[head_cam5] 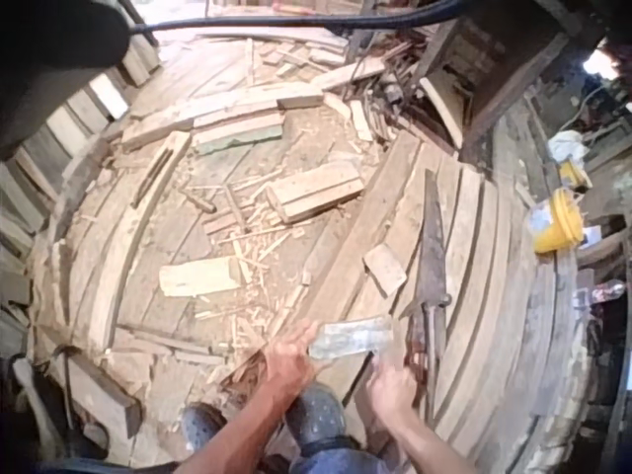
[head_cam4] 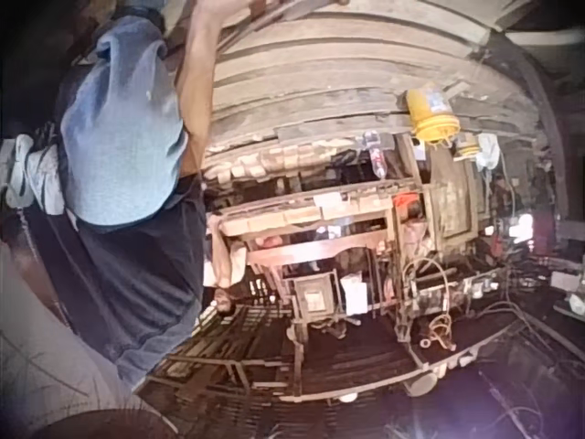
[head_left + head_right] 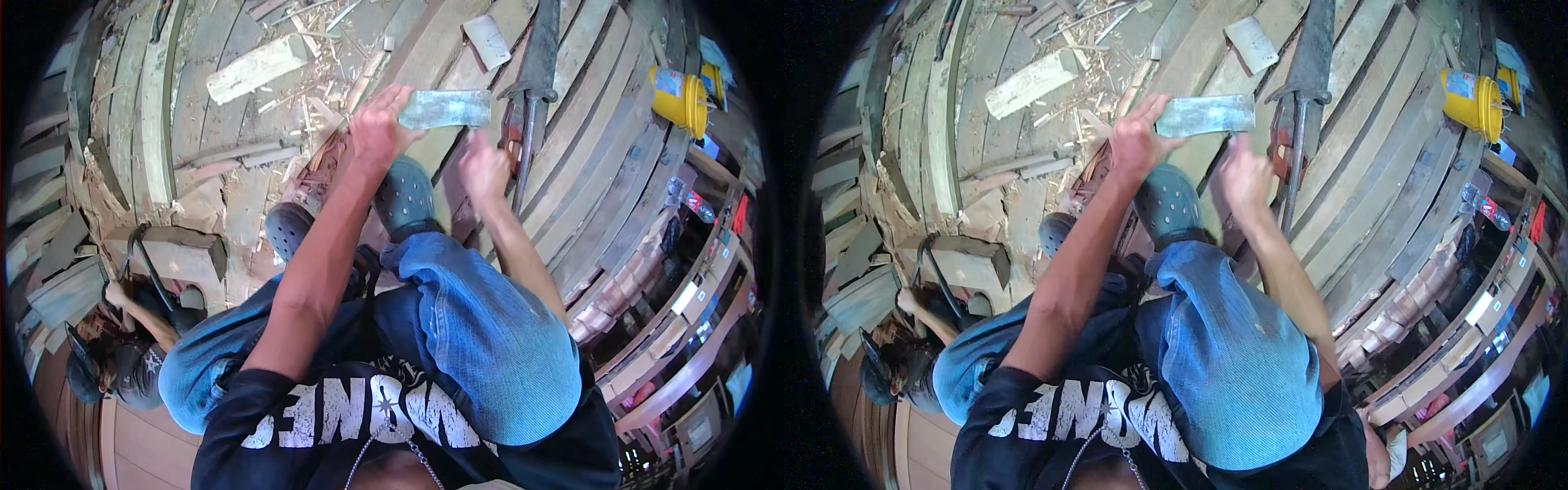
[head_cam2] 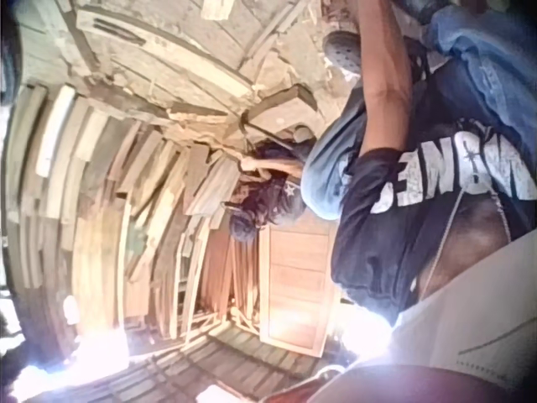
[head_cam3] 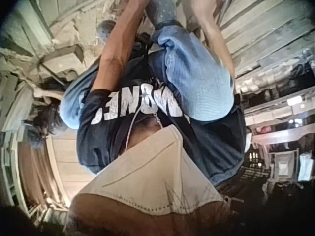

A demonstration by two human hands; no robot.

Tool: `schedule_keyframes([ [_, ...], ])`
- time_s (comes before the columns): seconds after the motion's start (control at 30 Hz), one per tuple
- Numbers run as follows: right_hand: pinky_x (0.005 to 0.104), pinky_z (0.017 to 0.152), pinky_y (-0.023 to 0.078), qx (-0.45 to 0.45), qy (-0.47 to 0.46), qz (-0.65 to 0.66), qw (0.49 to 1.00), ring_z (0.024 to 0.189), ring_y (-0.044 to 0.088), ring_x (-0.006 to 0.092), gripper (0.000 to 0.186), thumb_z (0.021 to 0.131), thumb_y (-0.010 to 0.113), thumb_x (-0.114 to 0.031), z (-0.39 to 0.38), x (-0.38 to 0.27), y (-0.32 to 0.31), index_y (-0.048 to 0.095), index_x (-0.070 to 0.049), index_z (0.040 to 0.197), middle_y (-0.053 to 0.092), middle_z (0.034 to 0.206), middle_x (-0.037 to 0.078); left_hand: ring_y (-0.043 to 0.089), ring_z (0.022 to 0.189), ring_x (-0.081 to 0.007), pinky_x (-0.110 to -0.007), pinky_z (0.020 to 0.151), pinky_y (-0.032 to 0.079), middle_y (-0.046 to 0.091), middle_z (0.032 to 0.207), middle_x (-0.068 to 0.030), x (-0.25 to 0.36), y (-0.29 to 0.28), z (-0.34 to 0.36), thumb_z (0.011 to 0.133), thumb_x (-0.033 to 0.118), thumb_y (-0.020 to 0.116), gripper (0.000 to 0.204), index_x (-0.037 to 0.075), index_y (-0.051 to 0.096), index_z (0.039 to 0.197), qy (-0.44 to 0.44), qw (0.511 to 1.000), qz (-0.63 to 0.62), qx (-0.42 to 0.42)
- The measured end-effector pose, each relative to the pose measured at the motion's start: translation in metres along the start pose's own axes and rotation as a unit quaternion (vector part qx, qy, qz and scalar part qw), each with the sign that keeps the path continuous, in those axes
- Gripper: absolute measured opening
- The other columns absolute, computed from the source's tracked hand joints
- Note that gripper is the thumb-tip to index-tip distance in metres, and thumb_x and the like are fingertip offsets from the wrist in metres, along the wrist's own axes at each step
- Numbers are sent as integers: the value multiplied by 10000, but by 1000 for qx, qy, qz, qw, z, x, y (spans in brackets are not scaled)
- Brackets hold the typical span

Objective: Secure a piece of wood to a structure using a hammer and nails and trimming with a hand saw.

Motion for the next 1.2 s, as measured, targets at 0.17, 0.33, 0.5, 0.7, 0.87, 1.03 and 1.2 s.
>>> schedule_keyframes([
  [0.17,590,643,490,-10,45,-5,999,663,607,496,203,924,507,-267,14,2,-3,604,-96,976,600,658,292,653,1005,-258,-342,845,539,639,1188,-115,1,-4,8,495,234,890,702,148,663,1154,-32,999,4,-24],
  [0.33,566,678,503,-90,-30,-11,995,738,625,475,226,908,530,-241,0,-9,11,619,-84,1044,618,740,296,651,995,-272,-348,836,542,628,1208,-106,-5,-2,1,505,255,887,703,180,658,1165,-30,1000,3,-5],
  [0.5,575,629,496,-71,-8,-23,997,682,611,505,217,926,493,-220,-8,-30,-2,623,-47,936,605,674,294,646,1016,-266,-356,852,536,618,1231,-97,-14,-1,-1,512,257,884,730,168,639,1193,-43,999,-7,-17],
  [0.7,595,626,477,-52,-5,29,998,665,605,501,220,931,489,-214,-8,-24,4,624,-42,952,601,645,281,647,1012,-266,-358,850,537,618,1228,-97,-9,-2,0,521,259,880,708,164,640,1181,-22,1000,9,-15],
  [0.87,600,615,478,-20,1,18,1000,641,601,508,212,936,483,-212,-3,-13,8,593,-32,936,595,639,291,648,1011,-275,-355,851,537,625,1207,-115,-3,1,-1,513,223,881,690,145,648,1159,-31,999,-1,-24],
  [1.03,576,562,478,27,9,-3,1000,603,594,490,189,926,507,-205,16,-4,-7,588,-35,908,583,612,282,648,1011,-270,-349,853,537,632,1191,-123,-6,3,1,515,211,878,677,137,657,1151,-41,999,-10,-28],
  [1.2,578,587,481,-37,-15,6,999,617,601,487,207,929,502,-226,-2,-18,5,599,-43,923,586,621,281,649,1012,-257,-342,862,536,638,1189,-109,-8,-3,1,529,237,876,668,140,659,1154,-33,999,-3,-15],
])
Point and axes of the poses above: each hand's wrist, its own z-axis towards the middle knuckle, its own y-axis out of the palm, x = y × z, the point moved 10 cm from there along z, towards the middle knuckle
